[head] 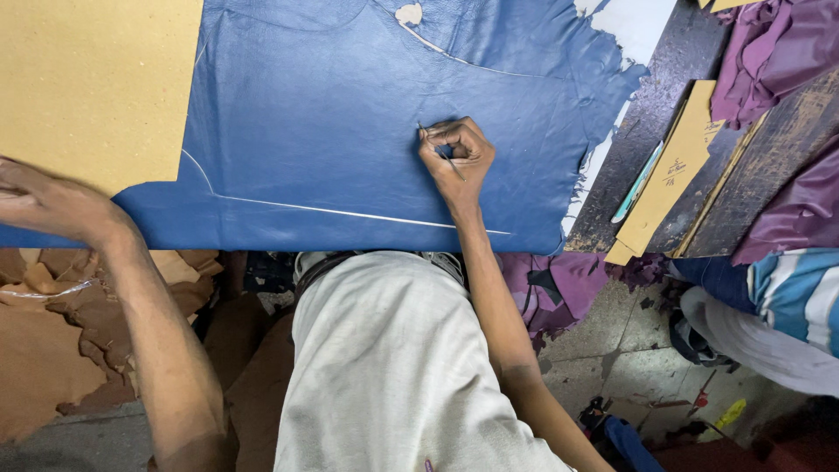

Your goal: The person places a cardboard pattern on a blue fabric sheet, traces the outline with a pen, and then cuts the fabric along the traced lines using a rotary cutter. The person repeats this process with multiple patterns, cutting out several fabric pieces.

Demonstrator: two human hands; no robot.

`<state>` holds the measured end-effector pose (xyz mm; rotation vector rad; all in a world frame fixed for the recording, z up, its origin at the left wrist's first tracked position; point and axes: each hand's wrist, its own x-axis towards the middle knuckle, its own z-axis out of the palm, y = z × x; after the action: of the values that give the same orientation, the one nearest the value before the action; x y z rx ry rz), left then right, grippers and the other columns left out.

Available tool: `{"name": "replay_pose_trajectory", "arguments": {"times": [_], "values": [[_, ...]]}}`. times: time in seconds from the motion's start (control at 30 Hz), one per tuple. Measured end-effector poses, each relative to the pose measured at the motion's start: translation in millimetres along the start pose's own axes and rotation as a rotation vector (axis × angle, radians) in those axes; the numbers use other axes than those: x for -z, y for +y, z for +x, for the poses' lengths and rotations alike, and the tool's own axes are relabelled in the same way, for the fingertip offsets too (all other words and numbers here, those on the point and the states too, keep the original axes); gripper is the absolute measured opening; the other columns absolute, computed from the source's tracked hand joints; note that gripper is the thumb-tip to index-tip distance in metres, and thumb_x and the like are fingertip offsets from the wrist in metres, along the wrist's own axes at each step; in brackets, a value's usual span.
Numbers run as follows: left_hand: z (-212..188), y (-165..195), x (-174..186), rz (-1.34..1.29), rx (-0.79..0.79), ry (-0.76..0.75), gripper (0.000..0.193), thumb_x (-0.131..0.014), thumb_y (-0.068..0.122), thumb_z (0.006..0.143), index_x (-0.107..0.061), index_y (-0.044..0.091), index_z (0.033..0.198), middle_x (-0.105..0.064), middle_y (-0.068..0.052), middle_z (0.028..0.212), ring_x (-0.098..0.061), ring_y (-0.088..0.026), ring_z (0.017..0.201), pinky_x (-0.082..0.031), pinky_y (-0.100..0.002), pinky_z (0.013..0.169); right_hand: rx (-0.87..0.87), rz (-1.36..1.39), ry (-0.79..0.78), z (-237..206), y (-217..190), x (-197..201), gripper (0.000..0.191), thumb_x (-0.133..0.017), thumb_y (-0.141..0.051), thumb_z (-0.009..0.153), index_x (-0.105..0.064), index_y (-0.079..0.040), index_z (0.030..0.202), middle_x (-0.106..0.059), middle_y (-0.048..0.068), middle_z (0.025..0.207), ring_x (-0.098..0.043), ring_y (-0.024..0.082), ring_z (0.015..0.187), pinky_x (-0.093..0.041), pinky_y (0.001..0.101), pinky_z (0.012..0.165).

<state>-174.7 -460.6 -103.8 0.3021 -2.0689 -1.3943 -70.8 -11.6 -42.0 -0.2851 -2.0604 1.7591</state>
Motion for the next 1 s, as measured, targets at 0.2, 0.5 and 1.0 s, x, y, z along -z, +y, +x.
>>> {"name": "replay_pose_trajectory", "arguments": {"times": [0.2,0.5,1.0], "values": [[-2,5,-1,-0.217,0.086,-0.075,0.037,-0.031,0.021,0.121,-0.052,-0.007,0.11,-0.074,-0.022,0.115,-0.076,-0.024,0.093,-0.066,-0.042,0.092,0.01,-0.032,0.016,1,3,-2,0.018,-0.075,0.017,0.081,-0.066,0.002,0.077,-0.067,0.01,0.091,-0.072,0.017,0.089,-0.063,0.0335,0.088],[3,-2,-1,-0.077,-0.016,0.005,0.036,-0.04,0.02,0.123,-0.048,-0.006,0.099,-0.065,-0.017,0.102,-0.058,-0.015,0.082,-0.064,-0.035,0.082,-0.037,0.001,0.046,5,-4,-5,0.015,-0.075,0.016,0.08,-0.067,0.003,0.078,-0.068,0.011,0.092,-0.071,0.017,0.089,-0.062,0.0328,0.087],[0,12,-5,-0.236,0.13,-0.027,0.036,-0.037,0.025,0.118,-0.049,-0.009,0.119,-0.07,-0.025,0.123,-0.078,-0.025,0.105,-0.068,-0.043,0.094,-0.076,-0.039,0.022,16,-27,-17,0.014,-0.076,0.015,0.079,-0.068,0.003,0.079,-0.069,0.01,0.092,-0.072,0.017,0.09,-0.061,0.0309,0.085]]}}
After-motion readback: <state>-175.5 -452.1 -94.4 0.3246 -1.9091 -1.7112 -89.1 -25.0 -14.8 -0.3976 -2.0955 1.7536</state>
